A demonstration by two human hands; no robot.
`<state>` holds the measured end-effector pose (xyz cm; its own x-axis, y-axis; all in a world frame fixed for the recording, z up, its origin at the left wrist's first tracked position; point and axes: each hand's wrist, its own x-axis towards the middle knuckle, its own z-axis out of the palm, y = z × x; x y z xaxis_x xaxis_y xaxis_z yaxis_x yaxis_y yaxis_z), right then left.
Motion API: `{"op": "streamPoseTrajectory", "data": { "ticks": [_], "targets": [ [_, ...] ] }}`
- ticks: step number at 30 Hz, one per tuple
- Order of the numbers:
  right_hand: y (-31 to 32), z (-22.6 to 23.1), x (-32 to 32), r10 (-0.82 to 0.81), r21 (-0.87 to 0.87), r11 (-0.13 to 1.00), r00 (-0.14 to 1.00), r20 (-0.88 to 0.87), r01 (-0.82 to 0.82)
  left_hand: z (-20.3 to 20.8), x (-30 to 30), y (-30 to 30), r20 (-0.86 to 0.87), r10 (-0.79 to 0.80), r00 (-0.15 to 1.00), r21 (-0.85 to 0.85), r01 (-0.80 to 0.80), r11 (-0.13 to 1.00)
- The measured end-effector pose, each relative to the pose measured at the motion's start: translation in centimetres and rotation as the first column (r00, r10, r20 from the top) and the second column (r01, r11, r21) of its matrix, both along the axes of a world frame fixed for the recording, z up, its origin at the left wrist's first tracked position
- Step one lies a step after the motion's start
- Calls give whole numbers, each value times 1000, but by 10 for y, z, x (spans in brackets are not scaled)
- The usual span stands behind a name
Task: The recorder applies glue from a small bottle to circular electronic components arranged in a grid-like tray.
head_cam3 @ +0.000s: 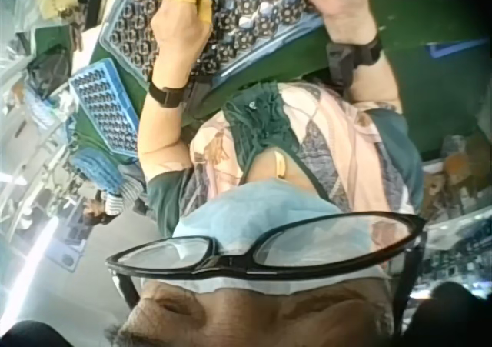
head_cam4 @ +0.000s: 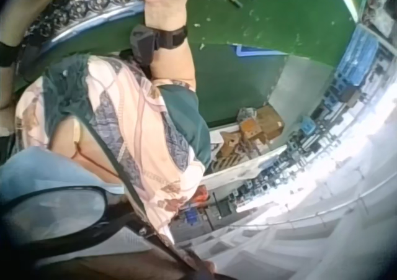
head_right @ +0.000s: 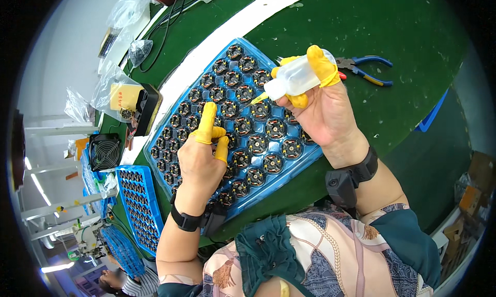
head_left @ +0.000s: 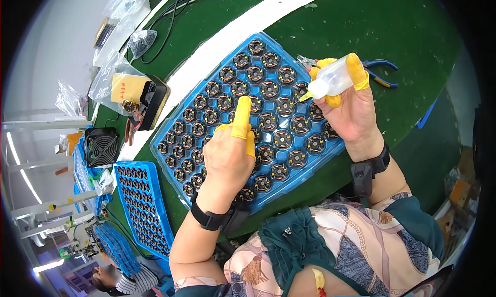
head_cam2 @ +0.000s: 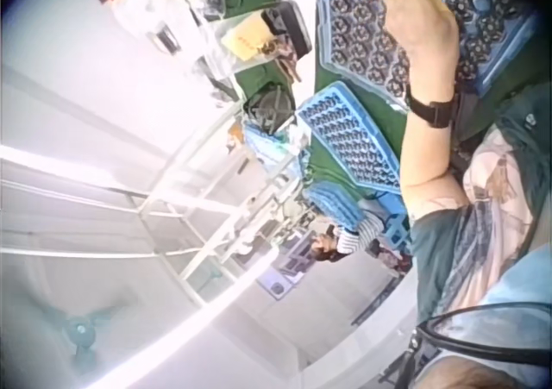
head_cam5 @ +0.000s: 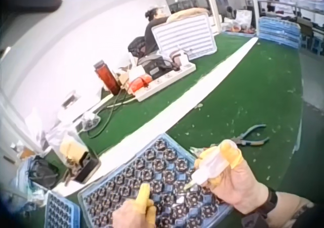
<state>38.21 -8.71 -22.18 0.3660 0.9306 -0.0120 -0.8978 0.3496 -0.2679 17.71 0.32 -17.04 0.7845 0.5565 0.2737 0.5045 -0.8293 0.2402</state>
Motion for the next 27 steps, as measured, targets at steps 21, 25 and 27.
{"op": "streamPoseTrajectory", "data": {
  "ticks": [21,25,27],
  "targets": [
    [1,7,-4,-60,-92,994,998,13,61,3,11,-4,-155,154,976,-5,-156,988],
    [0,8,-5,-60,-77,995,998,16,61,4,8,-3,-137,162,977,-60,-171,983],
    [0,9,-3,-50,-76,996,999,18,51,6,6,-3,-115,165,980,-70,-174,982]
  ]
}}
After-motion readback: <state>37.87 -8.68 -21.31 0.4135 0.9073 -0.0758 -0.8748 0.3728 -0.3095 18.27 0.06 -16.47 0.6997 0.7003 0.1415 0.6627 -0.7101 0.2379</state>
